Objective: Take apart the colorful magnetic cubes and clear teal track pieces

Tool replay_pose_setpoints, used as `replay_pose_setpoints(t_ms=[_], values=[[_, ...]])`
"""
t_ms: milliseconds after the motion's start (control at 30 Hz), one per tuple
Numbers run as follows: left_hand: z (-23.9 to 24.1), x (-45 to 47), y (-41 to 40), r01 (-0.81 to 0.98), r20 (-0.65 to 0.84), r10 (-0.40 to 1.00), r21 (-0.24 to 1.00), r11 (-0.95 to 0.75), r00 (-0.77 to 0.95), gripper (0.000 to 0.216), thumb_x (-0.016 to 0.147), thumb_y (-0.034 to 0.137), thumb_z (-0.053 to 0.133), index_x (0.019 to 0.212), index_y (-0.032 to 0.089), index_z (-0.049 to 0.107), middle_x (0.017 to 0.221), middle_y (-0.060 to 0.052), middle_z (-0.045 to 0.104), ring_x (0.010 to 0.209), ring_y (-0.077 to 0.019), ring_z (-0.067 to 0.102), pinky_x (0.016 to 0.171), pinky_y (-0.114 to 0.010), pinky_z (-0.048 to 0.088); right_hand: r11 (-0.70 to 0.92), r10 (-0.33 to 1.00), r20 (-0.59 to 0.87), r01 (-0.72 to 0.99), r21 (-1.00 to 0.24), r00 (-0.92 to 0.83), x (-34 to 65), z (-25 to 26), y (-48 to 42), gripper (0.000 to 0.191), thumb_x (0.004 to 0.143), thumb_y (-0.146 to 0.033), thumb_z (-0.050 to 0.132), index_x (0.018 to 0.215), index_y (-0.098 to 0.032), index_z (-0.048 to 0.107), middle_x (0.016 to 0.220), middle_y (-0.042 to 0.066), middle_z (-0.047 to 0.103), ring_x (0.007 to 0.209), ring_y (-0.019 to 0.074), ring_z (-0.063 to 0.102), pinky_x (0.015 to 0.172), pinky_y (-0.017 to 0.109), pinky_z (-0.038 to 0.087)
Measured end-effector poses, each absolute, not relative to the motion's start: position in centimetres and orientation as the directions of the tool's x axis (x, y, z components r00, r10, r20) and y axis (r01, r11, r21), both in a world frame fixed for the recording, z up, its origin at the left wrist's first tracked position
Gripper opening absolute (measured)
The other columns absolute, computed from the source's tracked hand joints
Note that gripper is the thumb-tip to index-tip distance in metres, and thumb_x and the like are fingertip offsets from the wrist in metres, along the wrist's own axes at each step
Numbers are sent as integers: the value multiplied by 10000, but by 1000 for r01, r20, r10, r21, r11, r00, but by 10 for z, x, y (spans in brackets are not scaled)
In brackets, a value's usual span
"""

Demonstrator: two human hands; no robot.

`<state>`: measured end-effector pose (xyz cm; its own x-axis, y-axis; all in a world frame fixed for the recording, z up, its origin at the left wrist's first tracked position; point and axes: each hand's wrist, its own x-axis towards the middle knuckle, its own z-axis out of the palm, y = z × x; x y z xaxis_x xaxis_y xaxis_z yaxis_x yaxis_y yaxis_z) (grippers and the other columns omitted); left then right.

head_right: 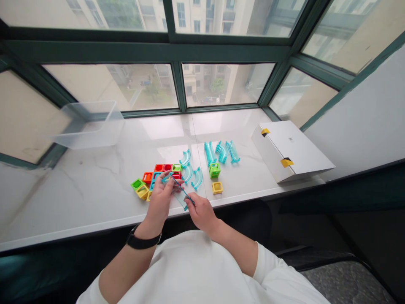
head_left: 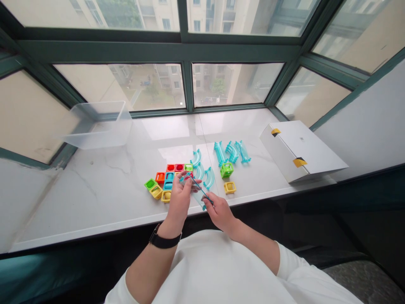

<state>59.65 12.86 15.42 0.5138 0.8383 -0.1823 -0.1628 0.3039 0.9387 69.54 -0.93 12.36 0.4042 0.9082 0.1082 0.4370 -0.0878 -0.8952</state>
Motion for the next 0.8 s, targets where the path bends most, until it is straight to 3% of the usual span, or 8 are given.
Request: replay_pose_setpoints(t_ms=[133, 300, 467, 633, 800], values=[[152, 598, 110, -117, -231, 784, 926, 359, 576, 595, 867, 394, 814, 1350, 218, 514, 1070, -92, 819, 914, -213, 768, 866, -366, 568, -87, 888, 111, 400, -913, 446, 697, 120, -9, 262, 1102, -398, 442, 1021, -244, 638, 830, 19, 666, 724, 191, 619, 694, 283, 422], [145, 599, 85, -113, -242, 713, 904, 412, 658, 428, 898, 376, 771, 1259, 227, 594, 1177, -124, 805, 1174, -259, 733, 1037, -430, 542, -115, 871, 90, 378, -919, 484, 697, 117, -7, 254, 1099, -394, 438, 1105, -241, 641, 849, 28, 674, 719, 198, 611, 674, 295, 423], [138, 596, 92, -114, -207, 760, 931, 346, 616, 475, 893, 414, 797, 1287, 241, 595, 1113, -92, 804, 1128, -255, 752, 987, -407, 569, -87, 895, 81, 349, -933, 440, 696, 125, -9, 185, 1072, -321, 454, 1134, -257, 616, 850, 9, 670, 724, 194, 620, 698, 299, 458], [133, 588, 113, -84, -165, 821, 965, 249, 547, 405, 959, 557, 704, 1158, 205, 693, 969, -68, 802, 876, -200, 753, 879, -356, 582, -70, 927, 56, 319, -945, 370, 700, 129, -12, 183, 1059, -323, 504, 1178, -266, 631, 882, 3, 701, 771, 183, 680, 765, 301, 509], [140, 581, 120, -90, -192, 702, 935, 344, 686, 501, 909, 516, 790, 1289, 200, 705, 1161, -128, 799, 966, -232, 757, 863, -364, 582, -77, 920, -41, 78, -994, 391, 710, 130, -12, 249, 1049, -457, 560, 1141, -244, 652, 890, 17, 724, 800, 187, 725, 786, 316, 551]])
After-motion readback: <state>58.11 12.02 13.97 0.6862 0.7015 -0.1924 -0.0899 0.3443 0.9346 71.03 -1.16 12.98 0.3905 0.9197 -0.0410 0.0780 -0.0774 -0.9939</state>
